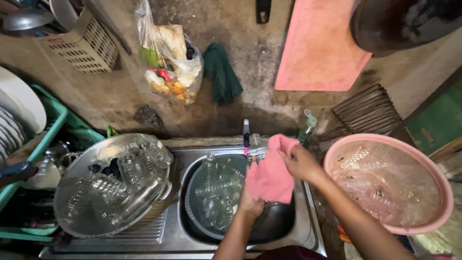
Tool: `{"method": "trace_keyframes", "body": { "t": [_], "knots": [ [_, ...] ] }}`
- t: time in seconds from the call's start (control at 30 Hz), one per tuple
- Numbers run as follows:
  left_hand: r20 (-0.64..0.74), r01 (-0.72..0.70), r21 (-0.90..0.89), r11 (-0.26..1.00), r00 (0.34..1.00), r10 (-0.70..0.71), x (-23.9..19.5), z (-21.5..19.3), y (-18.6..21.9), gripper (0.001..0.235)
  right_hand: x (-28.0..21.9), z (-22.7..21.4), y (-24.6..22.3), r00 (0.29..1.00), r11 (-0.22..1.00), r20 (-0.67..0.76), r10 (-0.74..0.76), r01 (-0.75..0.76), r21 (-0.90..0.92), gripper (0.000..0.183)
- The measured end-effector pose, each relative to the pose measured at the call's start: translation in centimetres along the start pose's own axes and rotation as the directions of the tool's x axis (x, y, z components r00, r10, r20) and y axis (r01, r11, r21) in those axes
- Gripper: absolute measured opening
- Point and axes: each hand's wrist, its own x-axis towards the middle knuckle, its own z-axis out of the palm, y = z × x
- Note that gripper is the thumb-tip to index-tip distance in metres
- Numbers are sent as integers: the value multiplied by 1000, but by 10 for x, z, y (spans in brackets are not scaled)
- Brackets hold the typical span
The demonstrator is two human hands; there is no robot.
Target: The person washes clear plastic bottles one by one using a pink cloth and running water at a kitchen sink. Each bottle is scrubbed, rinsed, and placed into a pink colander. The person repeats this process for multiple bottles throughout the clip.
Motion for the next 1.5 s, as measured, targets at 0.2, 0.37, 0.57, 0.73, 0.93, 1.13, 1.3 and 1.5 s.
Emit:
{"method": "trace_keyframes", "body": {
  "t": [0.2, 0.37, 0.57, 0.73, 0.93, 1.13, 1.3, 1.5],
  "knots": [
    [-55, -222, 427, 877, 961, 270, -8, 15, 2, 66, -59, 48, -10, 805, 760, -425, -414, 563, 326, 49],
    [217, -338, 489, 804, 940, 263, -9, 20, -1, 65, -69, 47, -28, 463, 528, -254, -849, 743, -411, 46],
    [-203, 78, 446, 892, 979, 16, -9, 42, -18, 68, -11, 17, -25, 892, 873, -343, -295, 397, 284, 40],
    [38, -340, 534, 774, 924, 379, -10, 57, -2, 66, -58, 43, -28, 996, 943, -89, 10, 20, 332, 47],
    [81, -288, 554, 781, 952, 294, -13, 43, -3, 68, -61, 37, -31, 404, 469, -245, -882, 685, -558, 66],
    [126, 42, 391, 919, 987, -99, -19, 27, -11, 66, 0, 1, -29, 982, 613, -22, -185, 133, 779, 68],
    [275, 490, 106, 866, 822, -499, -20, 19, -13, 88, 18, -11, 2, 895, 374, 269, -357, -128, 919, 39],
    [-55, 118, 746, 655, 992, -115, -25, 42, 8, 64, 24, 8, 19, 990, 508, 43, -134, 31, 861, 18]
  ]
}}
